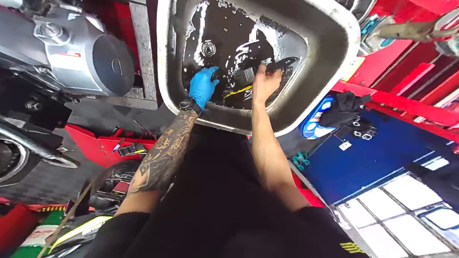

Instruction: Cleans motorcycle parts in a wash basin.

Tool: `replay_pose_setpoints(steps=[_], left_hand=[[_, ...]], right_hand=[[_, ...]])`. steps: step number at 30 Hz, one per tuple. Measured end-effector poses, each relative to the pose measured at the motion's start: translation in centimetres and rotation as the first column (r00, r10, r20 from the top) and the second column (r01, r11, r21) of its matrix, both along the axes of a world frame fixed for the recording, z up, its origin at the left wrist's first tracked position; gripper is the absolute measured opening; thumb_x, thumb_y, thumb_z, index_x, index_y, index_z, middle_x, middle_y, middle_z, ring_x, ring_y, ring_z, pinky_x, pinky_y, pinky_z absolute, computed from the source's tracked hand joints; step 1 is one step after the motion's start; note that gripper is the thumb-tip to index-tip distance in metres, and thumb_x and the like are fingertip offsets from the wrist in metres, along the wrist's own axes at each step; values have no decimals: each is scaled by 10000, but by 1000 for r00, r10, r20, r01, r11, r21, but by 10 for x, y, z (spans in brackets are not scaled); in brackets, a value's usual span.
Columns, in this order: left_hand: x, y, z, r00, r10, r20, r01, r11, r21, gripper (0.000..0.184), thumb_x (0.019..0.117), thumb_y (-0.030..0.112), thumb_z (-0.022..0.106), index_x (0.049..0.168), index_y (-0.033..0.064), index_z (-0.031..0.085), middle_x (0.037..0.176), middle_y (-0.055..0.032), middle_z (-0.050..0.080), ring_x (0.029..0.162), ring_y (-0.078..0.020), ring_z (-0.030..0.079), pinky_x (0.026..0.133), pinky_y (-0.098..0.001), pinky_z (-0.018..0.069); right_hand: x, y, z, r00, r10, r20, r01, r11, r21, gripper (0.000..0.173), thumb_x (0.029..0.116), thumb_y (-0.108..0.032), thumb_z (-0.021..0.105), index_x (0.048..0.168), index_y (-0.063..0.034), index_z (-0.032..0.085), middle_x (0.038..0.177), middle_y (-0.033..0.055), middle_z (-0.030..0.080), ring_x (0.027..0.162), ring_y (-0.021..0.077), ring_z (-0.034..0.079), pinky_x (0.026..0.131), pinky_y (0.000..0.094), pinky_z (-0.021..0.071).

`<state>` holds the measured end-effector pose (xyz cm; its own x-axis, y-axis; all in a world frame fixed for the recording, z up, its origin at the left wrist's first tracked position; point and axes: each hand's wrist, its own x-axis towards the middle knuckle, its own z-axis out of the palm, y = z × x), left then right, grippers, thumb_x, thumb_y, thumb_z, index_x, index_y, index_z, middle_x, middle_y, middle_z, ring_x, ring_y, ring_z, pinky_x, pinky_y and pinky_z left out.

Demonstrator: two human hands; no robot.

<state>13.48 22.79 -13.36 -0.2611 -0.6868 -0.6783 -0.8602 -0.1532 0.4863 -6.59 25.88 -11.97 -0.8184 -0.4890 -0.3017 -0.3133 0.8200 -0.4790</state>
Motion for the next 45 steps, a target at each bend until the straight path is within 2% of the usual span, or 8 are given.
replay_pose_setpoints(steps=[8,14,22,26,31,35,40,45], left_hand=[[1,0,-9,997,54,-52,-59,994,-95,478,959,138,643,1432,211,628,1366,-127,653,1261,-273,627,1094,-460,481],[-7,6,-19,997,60,-40,-67,979,-191,451,910,148,701,1346,41,649,1410,-175,611,1309,-298,594,1128,-437,458],[-5,3,-29,999,53,-5,-53,974,-220,402,930,186,689,1324,108,690,1341,-148,650,1262,-286,617,1098,-422,480],[-2,2,-28,1000,21,3,-19,977,-215,397,919,144,672,1309,73,686,1345,-180,643,1278,-323,604,1108,-452,468],[1,-2,-32,1000,-19,-6,18,983,-182,431,928,203,697,1350,121,672,1341,-172,635,1272,-314,602,1115,-436,461],[3,-3,-32,999,-32,-20,28,982,-184,407,912,153,669,1300,34,667,1340,-214,619,1275,-349,592,1103,-468,463],[7,-5,-36,998,-55,-33,47,981,-190,424,910,185,701,1326,104,673,1337,-192,630,1276,-336,593,1115,-458,451],[5,-4,-36,998,-56,-22,51,977,-206,403,925,167,674,1308,41,667,1348,-216,621,1292,-353,583,1124,-460,446]], right_hand=[[28,24,-5,748,644,164,-627,765,-146,383,944,-200,604,1313,-126,675,1028,62,761,868,182,734,760,444,601],[51,22,-15,681,717,146,-560,639,-527,307,946,-91,661,1242,-33,722,1189,106,747,1079,160,720,945,359,596],[31,22,-8,738,670,83,-633,729,-261,274,894,-156,667,1153,-113,745,961,26,768,812,117,725,711,362,603],[54,24,-24,708,684,178,-576,704,-414,302,940,-122,695,1234,-55,707,1051,65,760,876,119,725,790,339,617],[42,36,-8,673,737,68,-720,673,-169,251,893,-165,660,1120,-108,750,937,53,768,835,171,738,740,398,601],[61,21,-13,619,785,17,-729,583,-358,275,955,-130,662,1205,-37,729,1071,103,765,945,181,744,830,367,621],[44,35,-13,627,775,86,-768,632,-101,268,895,-176,645,1136,-135,754,920,44,768,810,191,739,712,439,603],[65,13,-18,668,743,47,-704,651,-285,267,944,-146,669,1197,-82,728,1033,64,769,903,155,740,801,373,616]])
